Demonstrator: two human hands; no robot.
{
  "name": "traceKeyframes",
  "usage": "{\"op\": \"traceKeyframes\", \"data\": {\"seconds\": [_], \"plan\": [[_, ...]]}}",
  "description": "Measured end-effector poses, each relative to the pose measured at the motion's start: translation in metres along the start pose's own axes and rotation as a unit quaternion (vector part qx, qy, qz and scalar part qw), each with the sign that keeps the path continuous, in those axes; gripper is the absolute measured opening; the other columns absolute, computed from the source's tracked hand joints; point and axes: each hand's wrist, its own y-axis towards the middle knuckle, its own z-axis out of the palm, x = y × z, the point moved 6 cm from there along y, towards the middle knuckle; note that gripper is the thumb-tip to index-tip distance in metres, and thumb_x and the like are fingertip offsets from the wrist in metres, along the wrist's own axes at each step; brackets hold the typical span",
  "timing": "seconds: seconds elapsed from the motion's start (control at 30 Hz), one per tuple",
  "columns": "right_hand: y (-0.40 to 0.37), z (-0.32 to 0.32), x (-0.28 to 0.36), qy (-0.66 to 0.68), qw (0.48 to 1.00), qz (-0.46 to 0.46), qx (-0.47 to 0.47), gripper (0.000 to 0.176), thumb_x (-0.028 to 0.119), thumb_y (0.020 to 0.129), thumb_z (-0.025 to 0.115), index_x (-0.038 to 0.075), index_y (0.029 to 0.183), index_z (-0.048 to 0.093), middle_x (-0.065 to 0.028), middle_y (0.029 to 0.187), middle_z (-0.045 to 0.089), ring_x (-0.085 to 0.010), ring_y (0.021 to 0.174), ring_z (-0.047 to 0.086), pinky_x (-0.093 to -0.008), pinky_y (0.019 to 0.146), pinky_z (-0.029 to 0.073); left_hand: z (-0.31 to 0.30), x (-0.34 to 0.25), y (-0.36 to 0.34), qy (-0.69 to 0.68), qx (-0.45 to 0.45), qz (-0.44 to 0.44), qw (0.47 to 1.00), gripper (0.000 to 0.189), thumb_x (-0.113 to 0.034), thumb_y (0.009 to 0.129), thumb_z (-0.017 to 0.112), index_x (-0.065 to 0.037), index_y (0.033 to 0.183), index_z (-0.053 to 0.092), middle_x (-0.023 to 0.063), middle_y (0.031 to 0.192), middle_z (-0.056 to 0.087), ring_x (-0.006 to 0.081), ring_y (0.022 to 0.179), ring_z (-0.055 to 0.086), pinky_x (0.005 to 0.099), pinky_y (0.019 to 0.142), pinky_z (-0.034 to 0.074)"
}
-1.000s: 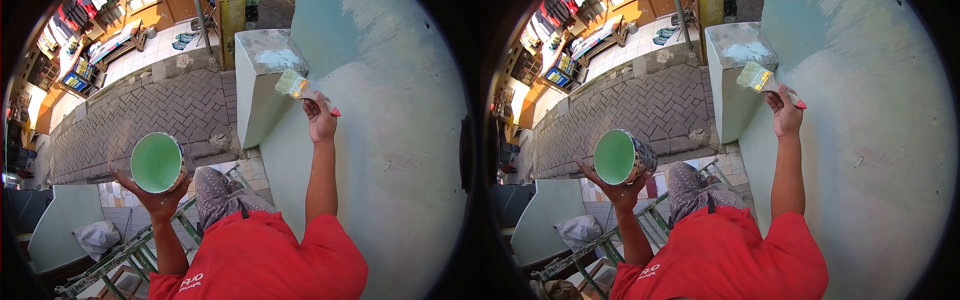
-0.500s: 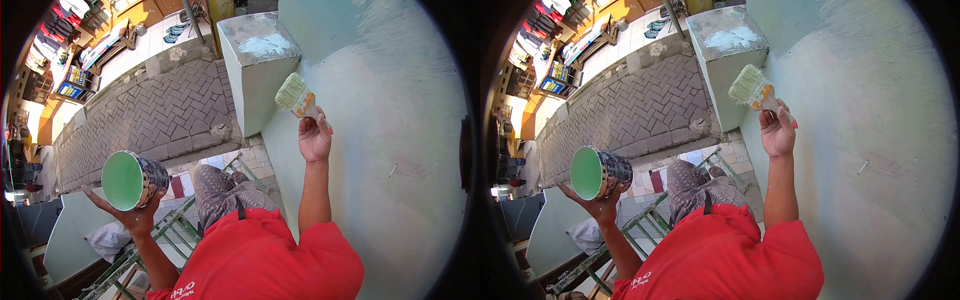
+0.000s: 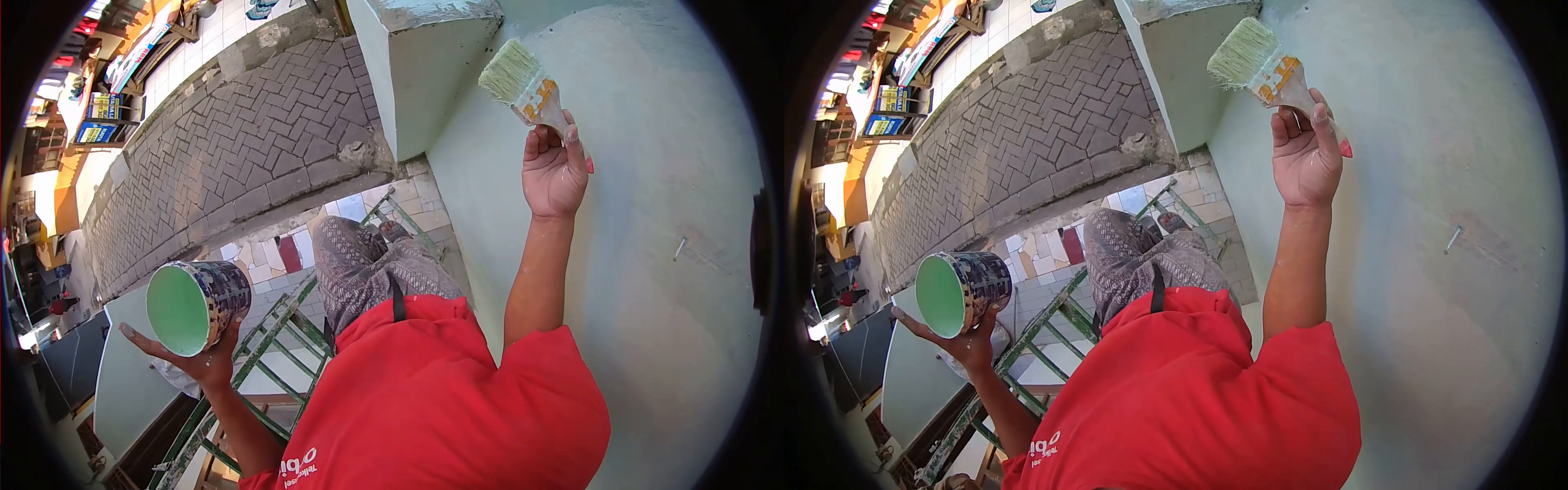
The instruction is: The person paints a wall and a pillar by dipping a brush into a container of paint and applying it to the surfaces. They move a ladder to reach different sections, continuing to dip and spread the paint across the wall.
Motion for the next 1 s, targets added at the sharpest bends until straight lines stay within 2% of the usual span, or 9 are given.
{"op": "traceKeyframes", "data": {"seconds": [0.3,0.37,0.47,0.67,0.8,0.87,0.9,0.93,1.0], "plan": [[-0.01,0.02,0.017,-0.08,0.997,-0.016,-0.014,0.04,0.02,0.094,0.074,0.001,0.127,0.061,-0.0131,0.109,0.069,-0.0211,0.097,0.069,-0.035,0.089,0.062,0.025,0.007,-0.003,-0.056,0.038,-0.018,0.998,0.161,-0.039,0.041,0.104,-0.015,0.164,0.002,0.017,0.169,0.006,0.0392,0.157,0.006,0.0569,0.127,0.01],[-0.01,0.034,0.027,-0.086,0.995,-0.041,-0.006,0.041,0.02,0.094,0.075,0.001,0.127,0.061,-0.0131,0.109,0.069,-0.0209,0.096,0.069,-0.0342,0.088,0.061,0.021,0.004,0.002,-0.028,0.038,0.021,0.999,0.16,-0.041,0.043,0.103,-0.015,0.164,0.002,0.0172,0.169,0.005,0.0394,0.157,0.006,0.0582,0.126,0.01],[-0.01,0.05,0.035,-0.105,0.993,-0.049,-0.003,0.04,0.021,0.094,0.075,0.001,0.126,0.062,-0.0123,0.108,0.069,-0.0202,0.096,0.069,-0.0338,0.087,0.061,0.014,0.013,0.001,-0.024,0.024,0.03,0.999,0.161,-0.044,0.046,0.103,-0.014,0.165,-0.001,0.0226,0.168,0.0,0.0424,0.157,0.001,0.0626,0.123,0.012],[-0.007,0.085,0.023,-0.107,0.994,-0.033,0.019,0.04,0.022,0.094,0.075,0.002,0.127,0.062,-0.0105,0.106,0.07,-0.0184,0.094,0.069,-0.0334,0.088,0.061,-0.007,0.028,-0.002,-0.047,-0.02,-0.02,0.999,0.162,-0.043,0.044,0.103,-0.014,0.165,0.0,0.0225,0.168,-0.005,0.0416,0.157,-0.002,0.0626,0.124,0.01],[0.002,0.121,-0.001,-0.102,0.994,-0.015,0.036,0.04,0.022,0.095,0.074,0.002,0.128,0.062,-0.0103,0.106,0.07,-0.0182,0.094,0.069,-0.0334,0.089,0.061,-0.029,0.028,0.006,-0.025,-0.045,-0.013,0.999,0.159,-0.044,0.047,0.103,-0.014,0.165,0.0,0.0231,0.167,-0.004,0.0411,0.157,-0.003,0.0615,0.125,0.008],[0.009,0.133,-0.02,-0.095,0.994,0.007,0.051,0.04,0.021,0.095,0.073,0.002,0.129,0.062,-0.0097,0.106,0.07,-0.0181,0.095,0.069,-0.0337,0.09,0.061,-0.028,0.019,0.008,0.07,-0.008,0.026,0.997,0.157,-0.049,0.049,0.101,-0.013,0.164,0.0,0.0233,0.168,0.001,0.0413,0.156,0.002,0.0596,0.125,0.008],[0.012,0.145,-0.033,-0.094,0.993,0.022,0.061,0.039,0.02,0.096,0.072,0.001,0.129,0.062,-0.0098,0.106,0.07,-0.0179,0.095,0.069,-0.0338,0.091,0.061,-0.026,0.031,0.002,0.001,-0.051,-0.004,0.999,0.152,-0.049,0.05,0.1,-0.012,0.164,0.007,0.0252,0.167,0.0,0.0417,0.156,0.003,0.0591,0.125,0.006],[0.015,0.156,-0.047,-0.095,0.992,0.037,0.069,0.039,0.02,0.096,0.072,0.001,0.129,0.062,-0.0098,0.106,0.07,-0.0179,0.095,0.069,-0.0338,0.091,0.061,-0.019,0.034,0.0,0.01,-0.052,-0.018,0.998,0.152,-0.049,0.05,0.1,-0.012,0.164,0.007,0.0252,0.167,0.0,0.0417,0.156,0.003,0.0591,0.125,0.006],[0.019,0.193,-0.093,-0.071,0.989,0.083,0.103,0.038,0.02,0.097,0.071,0.002,0.129,0.062,-0.0103,0.107,0.07,-0.0182,0.095,0.07,-0.0339,0.09,0.061,-0.013,0.046,-0.003,-0.203,-0.065,-0.122,0.969,0.146,-0.051,0.051,0.1,-0.012,0.164,0.016,0.0265,0.166,-0.001,0.0428,0.155,0.001,0.0607,0.125,0.01]]}}
